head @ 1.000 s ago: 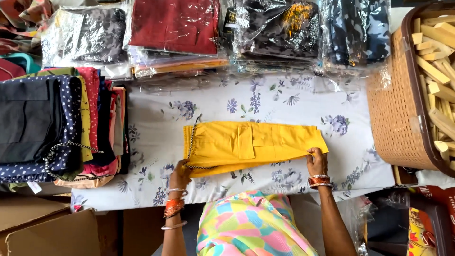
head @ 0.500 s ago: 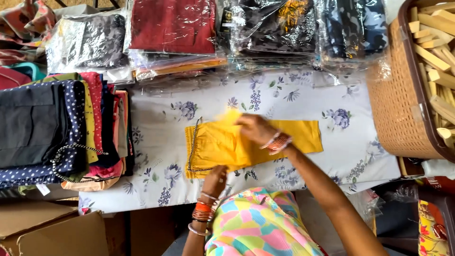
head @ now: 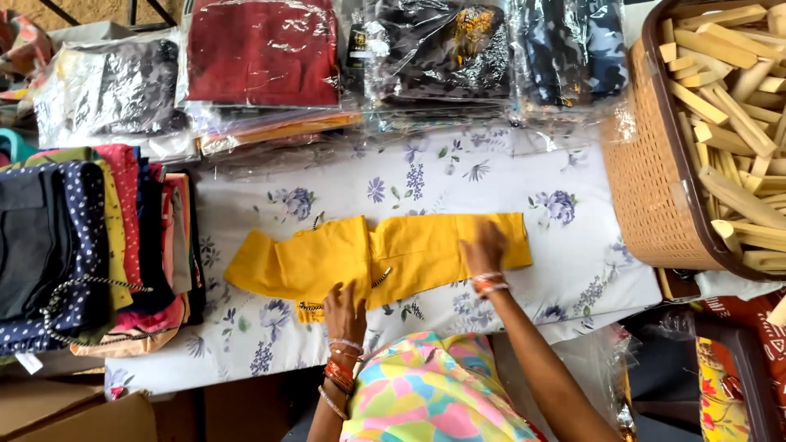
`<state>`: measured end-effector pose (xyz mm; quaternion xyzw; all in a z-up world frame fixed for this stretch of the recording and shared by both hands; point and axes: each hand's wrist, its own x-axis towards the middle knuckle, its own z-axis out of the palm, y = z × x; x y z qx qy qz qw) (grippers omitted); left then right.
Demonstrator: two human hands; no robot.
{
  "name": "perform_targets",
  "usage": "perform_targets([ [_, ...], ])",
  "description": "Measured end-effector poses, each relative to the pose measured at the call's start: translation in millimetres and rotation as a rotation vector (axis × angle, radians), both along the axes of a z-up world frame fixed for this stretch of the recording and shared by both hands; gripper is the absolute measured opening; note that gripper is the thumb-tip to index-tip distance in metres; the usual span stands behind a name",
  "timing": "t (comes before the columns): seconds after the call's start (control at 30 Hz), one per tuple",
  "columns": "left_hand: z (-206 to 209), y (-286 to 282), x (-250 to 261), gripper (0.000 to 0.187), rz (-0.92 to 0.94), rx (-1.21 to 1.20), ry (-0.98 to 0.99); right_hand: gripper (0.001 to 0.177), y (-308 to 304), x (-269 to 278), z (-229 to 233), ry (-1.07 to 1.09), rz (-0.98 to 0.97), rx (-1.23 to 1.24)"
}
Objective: Fold several pieces of clothing, including polka-dot leggings and yellow pants, on a table.
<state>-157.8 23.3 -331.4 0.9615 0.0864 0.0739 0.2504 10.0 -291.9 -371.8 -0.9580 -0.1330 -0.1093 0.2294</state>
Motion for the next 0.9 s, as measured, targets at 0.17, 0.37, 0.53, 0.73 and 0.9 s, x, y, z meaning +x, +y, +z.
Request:
perform_targets([
  [0.17,38,7,18,0.074,0.084,0.123,-0.009,0.071,-86,-24,-34,0.012,-0.607,-0.221],
  [0.37,44,-8,60,0.056,-0.109,0.164,0.110,0.059,-91,-5,-28,0.350,-0.717,-0.115],
  [0.53,15,-15,68,0.054,-0.114,0.324,0.246,0.052,-101,14,-30,0.455,-0.778,-0.034],
  [0.73,11,-7,60,0.063,-0.144,0.232,0.258,0.043,-126,6,-43,0.380,-0.676,0.187],
  [0.9,-2,-13,53,0.062,-0.228,0.109,0.203,0.036,-128,3,-4,0.283,-0.719,0.104],
])
